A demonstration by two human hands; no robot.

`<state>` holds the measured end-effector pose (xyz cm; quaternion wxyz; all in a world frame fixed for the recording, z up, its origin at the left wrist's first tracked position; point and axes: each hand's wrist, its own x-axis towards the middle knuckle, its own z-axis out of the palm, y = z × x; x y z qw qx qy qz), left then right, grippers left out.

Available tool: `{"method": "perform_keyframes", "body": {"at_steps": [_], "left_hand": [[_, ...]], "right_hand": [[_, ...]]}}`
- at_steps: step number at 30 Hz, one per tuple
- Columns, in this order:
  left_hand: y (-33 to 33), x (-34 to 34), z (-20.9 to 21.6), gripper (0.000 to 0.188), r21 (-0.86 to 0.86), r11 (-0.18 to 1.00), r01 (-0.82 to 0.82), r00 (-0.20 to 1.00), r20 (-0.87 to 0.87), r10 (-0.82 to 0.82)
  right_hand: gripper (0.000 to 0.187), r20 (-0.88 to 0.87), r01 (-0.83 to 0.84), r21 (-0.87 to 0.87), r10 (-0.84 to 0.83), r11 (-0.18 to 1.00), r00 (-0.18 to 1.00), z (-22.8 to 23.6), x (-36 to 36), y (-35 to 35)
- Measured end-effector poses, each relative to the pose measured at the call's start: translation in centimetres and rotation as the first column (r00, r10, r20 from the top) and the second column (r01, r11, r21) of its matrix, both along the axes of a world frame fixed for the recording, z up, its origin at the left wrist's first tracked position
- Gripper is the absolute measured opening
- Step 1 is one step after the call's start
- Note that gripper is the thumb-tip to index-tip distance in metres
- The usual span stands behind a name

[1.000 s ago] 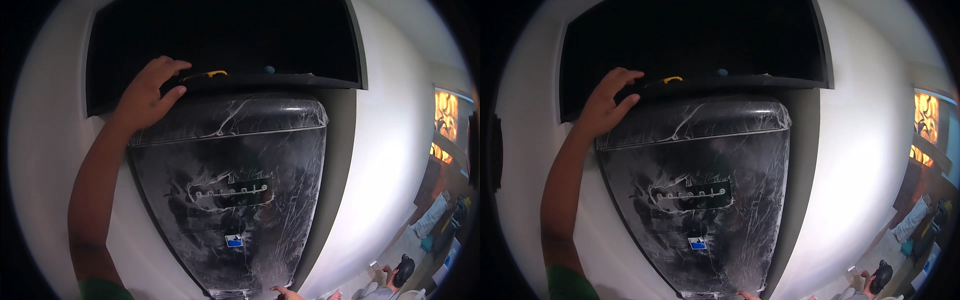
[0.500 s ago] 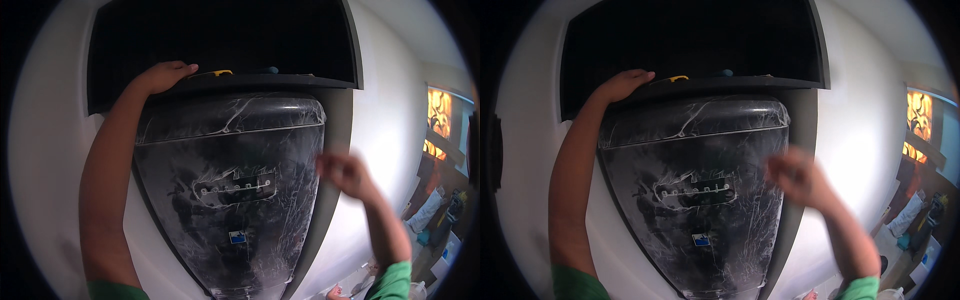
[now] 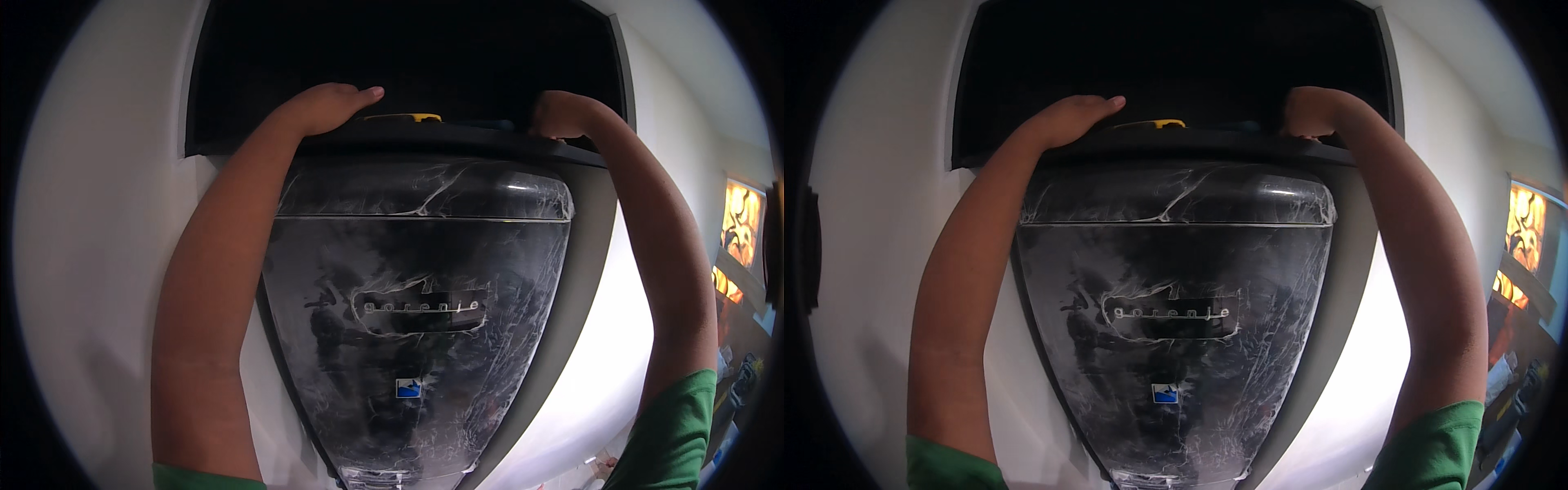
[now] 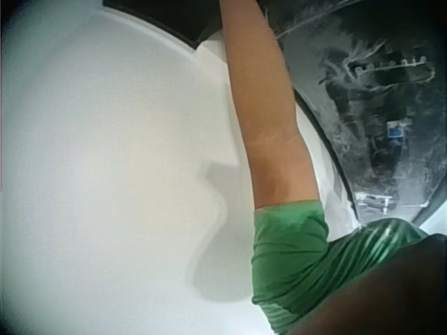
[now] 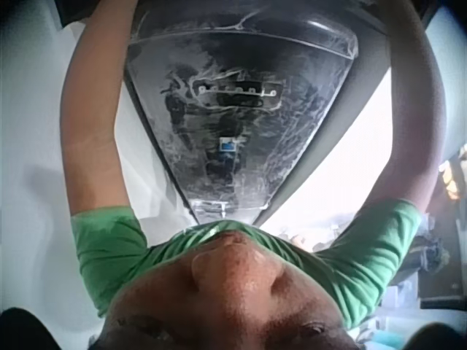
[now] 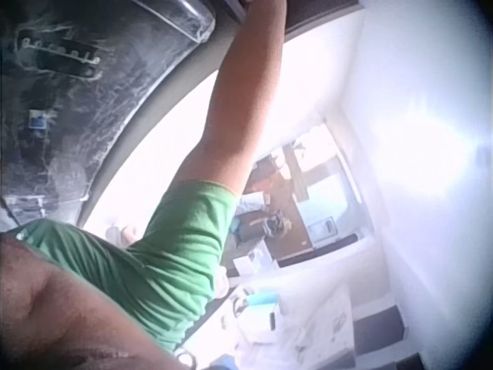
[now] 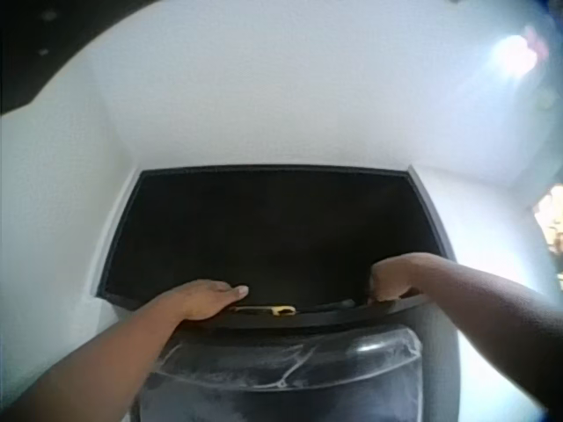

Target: The person uses a utility knife and a wrench to install a black wall cabinet above a plastic-wrapped washing machine. They cut along the cabinet's edge, adjust its position, and tighten a screw to secure it to the wall.

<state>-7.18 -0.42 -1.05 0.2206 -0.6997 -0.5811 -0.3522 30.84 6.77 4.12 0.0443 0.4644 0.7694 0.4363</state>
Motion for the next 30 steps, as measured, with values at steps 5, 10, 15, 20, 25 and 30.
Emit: {"method": "perform_keyframes", "body": {"at_steps": [5,10,15,20,25,30], "left_hand": [[0.2,0.2,0.4,0.077,-0.07,0.997,0.044,0.998,-0.042,-0.047],[-0.2,0.1,-0.1,0.074,-0.031,0.999,0.024,1.0,-0.015,-0.024],[-0.6,0.2,0.1,0.075,-0.072,0.997,0.031,0.999,-0.002,-0.032],[-0.9,0.2,0.2,0.075,-0.065,0.998,0.025,0.999,0.029,-0.023],[-0.9,0.6,0.3,0.071,-0.099,0.995,0.028,0.996,0.091,-0.019],[-1.0,0.9,0.2,0.07,-0.062,0.998,0.007,0.997,0.08,-0.002]], "right_hand": [[0.023,-0.37,0.039,-0.148,-0.092,0.988,0.924,-0.1,-0.3,0.0],[0.031,-0.635,-0.006,-0.138,-0.084,0.99,0.768,-2.0,-2.9,-4.7],[0.039,-0.598,-0.07,-0.16,-0.04,0.985,0.801,-1.7,-2.5,-3.3],[0.036,-0.629,-0.063,-0.225,-0.095,0.972,0.772,-1.4,-3.6,-5.1],[0.025,-0.707,-0.147,-0.152,-0.004,0.977,0.707,-0.2,-2.4,-4.3],[0.024,-0.795,-0.153,-0.117,0.0,0.981,0.606,0.2,0.3,-1.6]]}}
